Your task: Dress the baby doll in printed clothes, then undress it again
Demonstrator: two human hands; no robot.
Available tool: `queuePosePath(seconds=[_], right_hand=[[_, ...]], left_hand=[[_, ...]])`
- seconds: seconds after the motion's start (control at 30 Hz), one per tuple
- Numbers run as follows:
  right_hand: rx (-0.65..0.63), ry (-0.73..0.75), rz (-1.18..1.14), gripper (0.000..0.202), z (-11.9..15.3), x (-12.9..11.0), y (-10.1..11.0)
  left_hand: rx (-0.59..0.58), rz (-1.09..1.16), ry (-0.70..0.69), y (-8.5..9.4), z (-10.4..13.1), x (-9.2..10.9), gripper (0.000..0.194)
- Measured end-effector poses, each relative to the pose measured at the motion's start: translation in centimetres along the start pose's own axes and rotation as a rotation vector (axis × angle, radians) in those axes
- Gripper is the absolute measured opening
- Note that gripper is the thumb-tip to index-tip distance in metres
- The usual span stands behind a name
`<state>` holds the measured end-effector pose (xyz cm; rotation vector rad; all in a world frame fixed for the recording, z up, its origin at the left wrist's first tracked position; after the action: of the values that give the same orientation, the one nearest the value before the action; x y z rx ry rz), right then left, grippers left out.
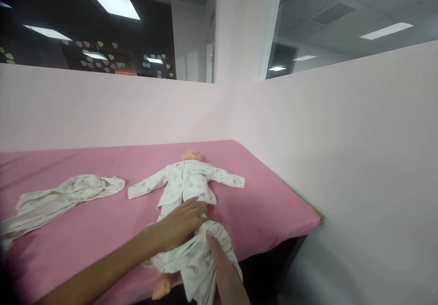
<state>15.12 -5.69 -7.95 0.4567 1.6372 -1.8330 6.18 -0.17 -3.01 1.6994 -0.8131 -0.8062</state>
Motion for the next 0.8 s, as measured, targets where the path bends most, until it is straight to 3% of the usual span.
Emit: queuePosePath(seconds=[0.07, 0.17, 0.23, 0.37, 0.47, 0.53, 0.6, 0.8], right_hand=[[0.018, -0.034, -0.020, 0.038, -0.3, 0.6, 0.1], [0.075, -0.174, -0.088, 0.046, -0.2, 1.8, 0.2], [0.104, -0.243, -0.161, 0.049, 0.2, 2.2, 0.1], [0.122, -0.225, -0.244, 0.049, 0.5, 2.1, 0.1], [0.135, -0.240, -0.258, 0.048, 0.3, 2.3, 0.6], [0.132, -0.283, -0.220, 0.050, 0.3, 2.6, 0.9], [0.091, -0.283, -0.184, 0.048, 0.3, 2.6, 0.7], [-0.058, -0.202, -0.188, 0.035, 0.6, 2.2, -1.0]], left_hand=[[-0.026, 0.151, 0.055, 1.0, 0.7, 0.0, 0.040], [-0.019, 0.473, 0.293, 2.3, 2.7, 0.8, 0.050], [0.020, 0.540, 0.415, 2.3, 3.9, 2.3, 0.053], [0.018, 0.276, 0.314, -1.0, 4.2, 6.4, 0.071], [0.111, 0.076, 0.394, -3.6, 4.0, 6.8, 0.060], [0.158, -0.012, 0.421, -4.1, 3.9, 6.7, 0.051], [0.147, -0.052, 0.386, -3.5, 3.6, 6.9, 0.043], [-0.061, 0.042, 0.306, 0.6, 3.0, 6.3, 0.025]])
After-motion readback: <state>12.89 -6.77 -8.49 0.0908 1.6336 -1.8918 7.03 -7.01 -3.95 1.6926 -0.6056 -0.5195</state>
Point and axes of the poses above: each hand's wrist, its own z-axis away from the middle knuckle, its own y-axis out of the back of the hand, x = y × z, the point moved 6 cm from there along -z, towards the middle knuckle, and after that the axes turned 6 degrees about -z, right-handed, at the moved point
